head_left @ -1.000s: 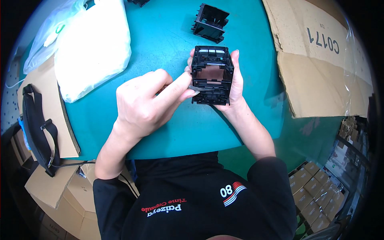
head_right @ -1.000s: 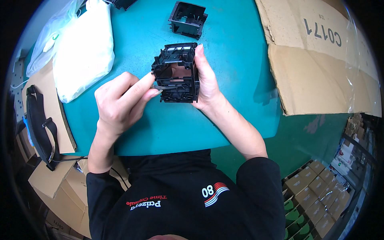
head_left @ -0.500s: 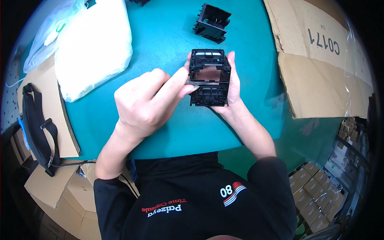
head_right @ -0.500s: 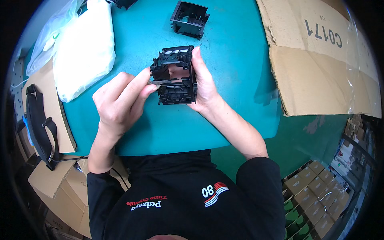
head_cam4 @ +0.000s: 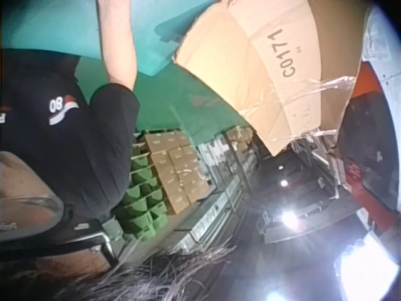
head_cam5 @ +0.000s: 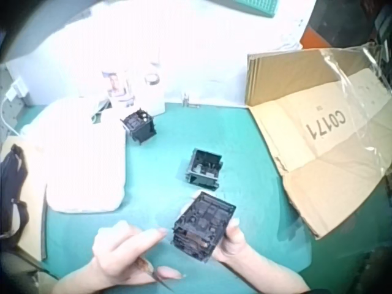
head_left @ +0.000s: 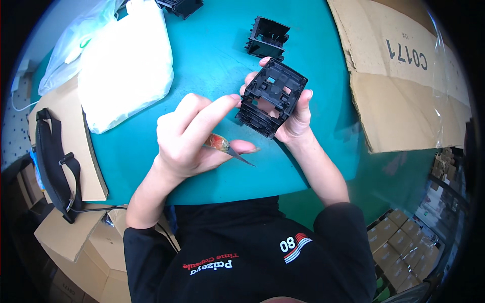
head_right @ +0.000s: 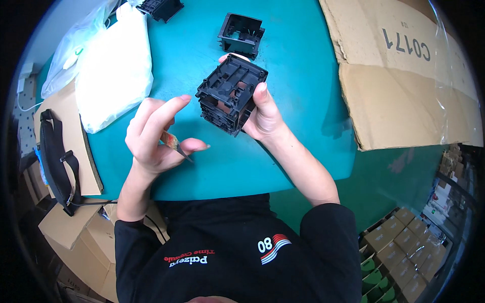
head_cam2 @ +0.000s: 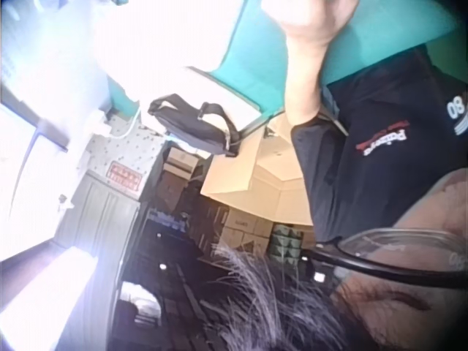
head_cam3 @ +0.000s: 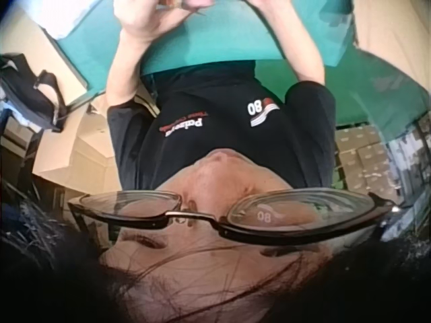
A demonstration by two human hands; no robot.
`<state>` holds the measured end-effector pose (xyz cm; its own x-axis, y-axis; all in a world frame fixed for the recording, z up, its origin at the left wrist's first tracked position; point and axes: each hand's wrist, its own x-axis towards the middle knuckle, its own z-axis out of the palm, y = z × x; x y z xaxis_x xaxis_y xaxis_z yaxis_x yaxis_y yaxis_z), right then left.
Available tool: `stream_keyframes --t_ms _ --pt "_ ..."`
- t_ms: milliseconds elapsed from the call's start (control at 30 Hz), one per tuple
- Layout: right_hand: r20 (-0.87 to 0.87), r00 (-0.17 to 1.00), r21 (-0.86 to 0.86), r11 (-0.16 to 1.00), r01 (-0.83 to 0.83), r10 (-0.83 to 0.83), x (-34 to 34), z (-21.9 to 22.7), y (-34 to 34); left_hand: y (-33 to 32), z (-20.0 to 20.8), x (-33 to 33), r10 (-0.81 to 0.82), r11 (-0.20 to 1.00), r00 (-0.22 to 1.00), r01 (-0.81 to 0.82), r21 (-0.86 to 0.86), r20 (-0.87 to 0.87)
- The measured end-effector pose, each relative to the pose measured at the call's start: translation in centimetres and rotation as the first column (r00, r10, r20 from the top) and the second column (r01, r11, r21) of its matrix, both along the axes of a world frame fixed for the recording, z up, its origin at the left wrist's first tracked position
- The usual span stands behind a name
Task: The person uses a small metal tool to pry open and separate the casing of small black electronic components on a green workbench. They handle the components one by one, separating the halves and placing them on the table.
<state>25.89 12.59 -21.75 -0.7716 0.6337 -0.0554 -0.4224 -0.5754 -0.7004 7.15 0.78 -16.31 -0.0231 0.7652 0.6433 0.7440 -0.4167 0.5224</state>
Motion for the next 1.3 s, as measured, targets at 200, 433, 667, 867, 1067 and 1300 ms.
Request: stream_keyframes --t_ms 200,433,667,867,1067,1300 --pt "-0.032 0.999 0.05 0.999 0.003 -0.001 0.1 0.0 0.3 0.3 -0.6 0.4 -0.046 0.999 0.994 0.045 0.012 0.101" --pt "0.017 0.999 0.525 0.851 0.033 -0.05 0.2 -0.1 0.4 0.7 -0.8 1.0 -0.069 0.985 0.97 0.104 -0.139 0.232" --pt "-0.118 0.984 0.395 0.903 0.168 -0.131 -1.0 0.3 -0.1 0.3 -1.1 1.0 -0.08 0.916 0.764 0.309 -0.255 0.64" --pt "0.065 0.98 0.558 0.821 0.122 -0.19 0.4 0.7 -0.2 0.6 -1.2 0.5 -0.001 0.873 0.562 0.404 -0.273 0.827" --pt "0.117 0.949 0.787 0.611 0.091 -0.291 0.5 1.6 0.8 1.5 -1.8 -1.2 -0.2 0.97 0.881 0.241 -0.043 0.428" --pt "0.113 0.921 0.873 0.479 0.087 -0.373 0.8 1.7 1.1 1.6 -0.7 -1.5 -0.16 0.978 0.941 0.193 -0.083 0.298"
